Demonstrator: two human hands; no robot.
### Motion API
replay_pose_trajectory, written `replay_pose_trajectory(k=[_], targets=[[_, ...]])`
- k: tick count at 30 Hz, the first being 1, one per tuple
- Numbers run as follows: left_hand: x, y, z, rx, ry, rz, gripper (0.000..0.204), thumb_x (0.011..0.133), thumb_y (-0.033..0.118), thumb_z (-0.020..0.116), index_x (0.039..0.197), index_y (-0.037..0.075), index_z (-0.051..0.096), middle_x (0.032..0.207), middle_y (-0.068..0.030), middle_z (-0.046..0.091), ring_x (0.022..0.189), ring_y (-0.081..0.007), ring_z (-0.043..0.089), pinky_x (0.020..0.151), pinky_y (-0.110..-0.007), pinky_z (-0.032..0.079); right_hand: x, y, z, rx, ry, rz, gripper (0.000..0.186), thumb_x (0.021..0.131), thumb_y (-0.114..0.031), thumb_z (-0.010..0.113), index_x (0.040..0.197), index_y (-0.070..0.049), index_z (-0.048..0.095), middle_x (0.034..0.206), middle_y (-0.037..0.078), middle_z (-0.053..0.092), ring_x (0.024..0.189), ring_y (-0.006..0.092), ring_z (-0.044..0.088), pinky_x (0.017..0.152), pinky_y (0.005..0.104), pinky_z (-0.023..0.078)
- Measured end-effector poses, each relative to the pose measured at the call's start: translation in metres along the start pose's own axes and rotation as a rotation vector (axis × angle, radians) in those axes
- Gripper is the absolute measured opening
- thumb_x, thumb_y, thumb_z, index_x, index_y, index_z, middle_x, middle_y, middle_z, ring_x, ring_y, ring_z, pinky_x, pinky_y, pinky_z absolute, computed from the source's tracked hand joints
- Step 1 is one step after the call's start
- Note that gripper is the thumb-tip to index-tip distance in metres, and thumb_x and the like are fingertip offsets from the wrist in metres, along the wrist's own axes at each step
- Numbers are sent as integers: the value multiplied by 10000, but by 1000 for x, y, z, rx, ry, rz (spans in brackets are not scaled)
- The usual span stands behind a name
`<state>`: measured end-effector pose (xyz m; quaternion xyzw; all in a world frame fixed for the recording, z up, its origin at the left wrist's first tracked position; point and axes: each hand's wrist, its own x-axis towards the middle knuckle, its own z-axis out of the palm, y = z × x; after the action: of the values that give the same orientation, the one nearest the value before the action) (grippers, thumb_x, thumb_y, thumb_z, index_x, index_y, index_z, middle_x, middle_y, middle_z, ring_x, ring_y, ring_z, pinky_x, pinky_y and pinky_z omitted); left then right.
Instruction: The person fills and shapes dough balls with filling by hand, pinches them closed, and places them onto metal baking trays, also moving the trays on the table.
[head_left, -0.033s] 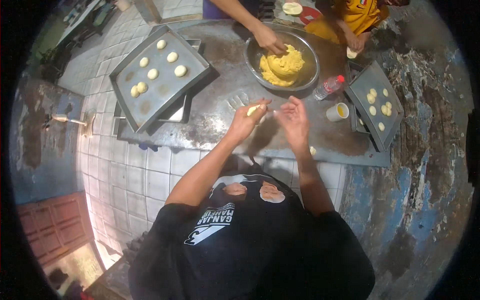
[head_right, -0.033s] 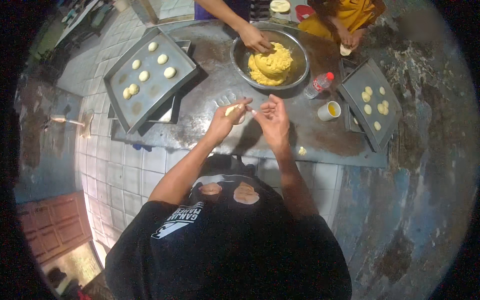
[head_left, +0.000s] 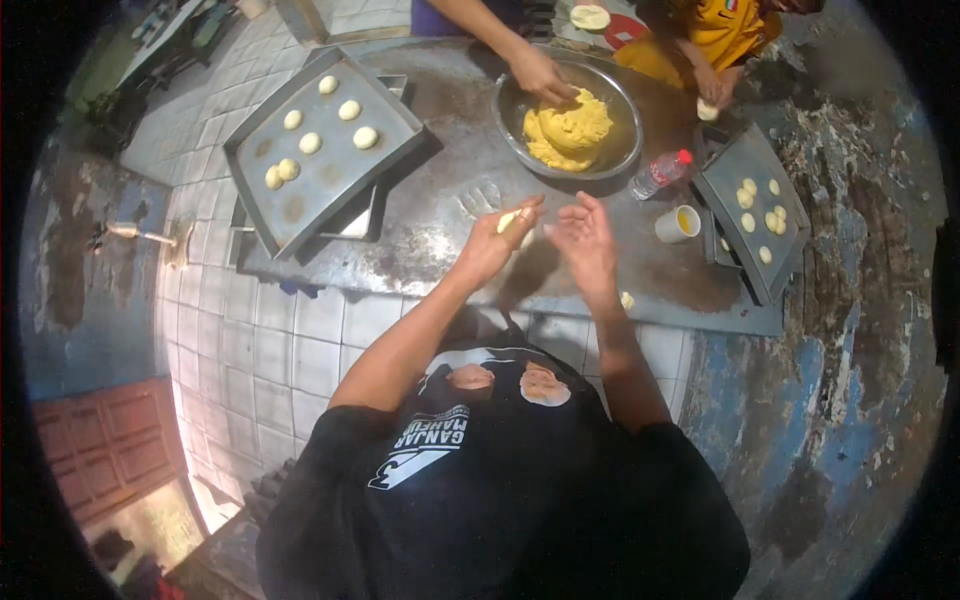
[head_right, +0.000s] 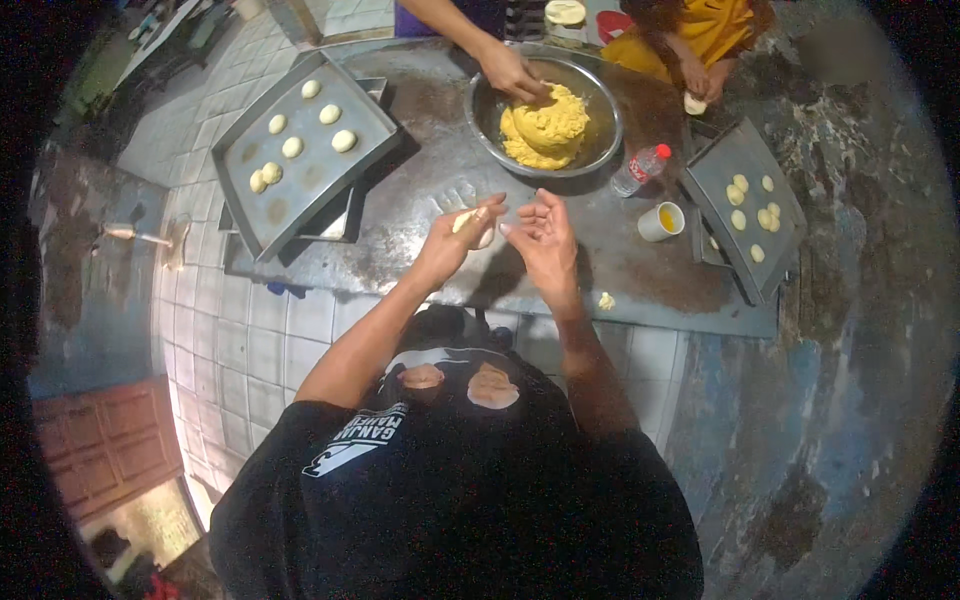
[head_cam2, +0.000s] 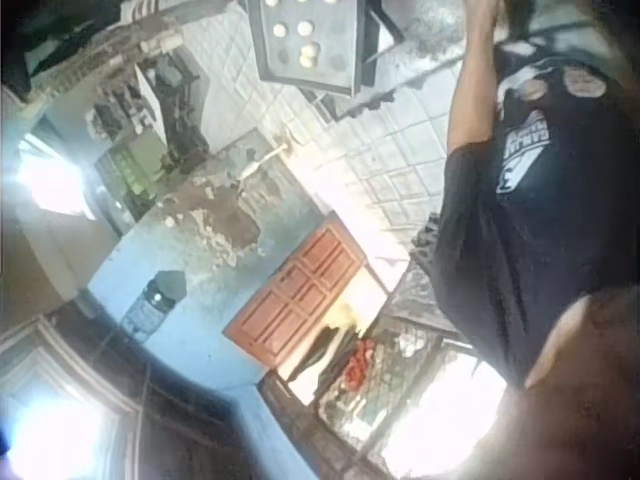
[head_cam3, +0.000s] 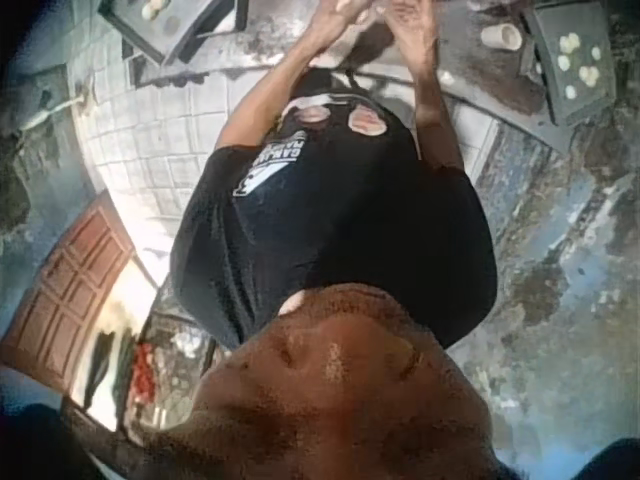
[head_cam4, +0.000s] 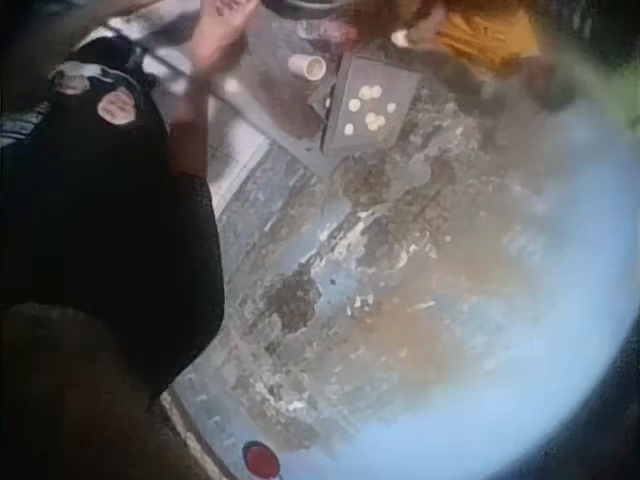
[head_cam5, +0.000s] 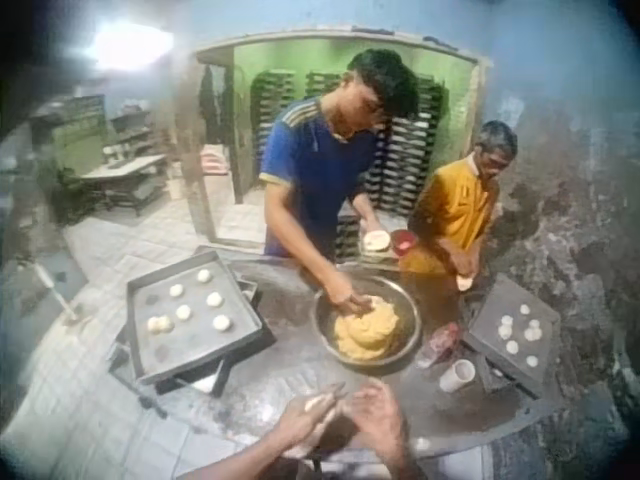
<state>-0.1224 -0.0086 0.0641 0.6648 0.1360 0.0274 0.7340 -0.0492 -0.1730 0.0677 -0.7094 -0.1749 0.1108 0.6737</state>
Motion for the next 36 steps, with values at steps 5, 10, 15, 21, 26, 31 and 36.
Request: replay_pose_trajectory(k=[5,10,15,21,26,31,36], targets=[[-50,25,-12,351,-101,-68,780,955,232,691,1605,45,303,1173,-145,682,1057,-221,635,964,-349,495,6,-31,13,-148,-485,139,638,879,15,697,1468,0,453,977,94,708,922,147,684,821,297,569],[-80,8,-61,122,52,-205,414,1004,320,620,1323,64,685,1123,-89,710,1009,-154,631,908,-302,497,-18,-39,75,0,-493,-179,487,911,-54,678,1381,-1,560,1039,149,715,940,325,710,881,398,563],[-88,12,-83,-381,201,-114,718,1047,670,310,1428,145,618,1540,-104,472,1387,-233,441,1148,-464,349,-39,-14,135,-317,-269,-633,464,901,-125,730,1297,39,552,1292,233,564,1240,410,552,1037,453,467],[-84,3,-141,-329,406,147,527,1080,481,464,1378,87,646,1540,-107,485,1290,-191,548,1033,-357,474,-21,-30,226,572,-543,486,376,1075,-349,545,1254,-20,587,1176,110,650,1028,180,645,903,356,525],[-76,-10,-249,-415,528,24,473,1054,340,587,1436,61,579,1297,-94,644,1154,-136,589,943,-303,517,32,-32,321,360,-760,638,344,1096,-317,500,1186,-12,633,1072,66,679,923,143,653,771,313,543],[-96,-23,-330,-257,784,97,578,1039,341,610,1504,27,469,1395,-137,589,1219,-202,591,1060,-336,463,138,14,425,-689,-745,-381,443,1012,-285,608,1282,64,564,1104,295,681,1008,424,674,846,467,531],[-145,-66,-406,-134,841,-37,418,1019,230,623,1342,-34,602,1237,-167,689,1176,-201,635,1035,-335,485,195,80,480,-1191,-1229,-733,511,942,-219,676,1346,40,499,1392,288,535,1315,453,483,1065,531,413]])
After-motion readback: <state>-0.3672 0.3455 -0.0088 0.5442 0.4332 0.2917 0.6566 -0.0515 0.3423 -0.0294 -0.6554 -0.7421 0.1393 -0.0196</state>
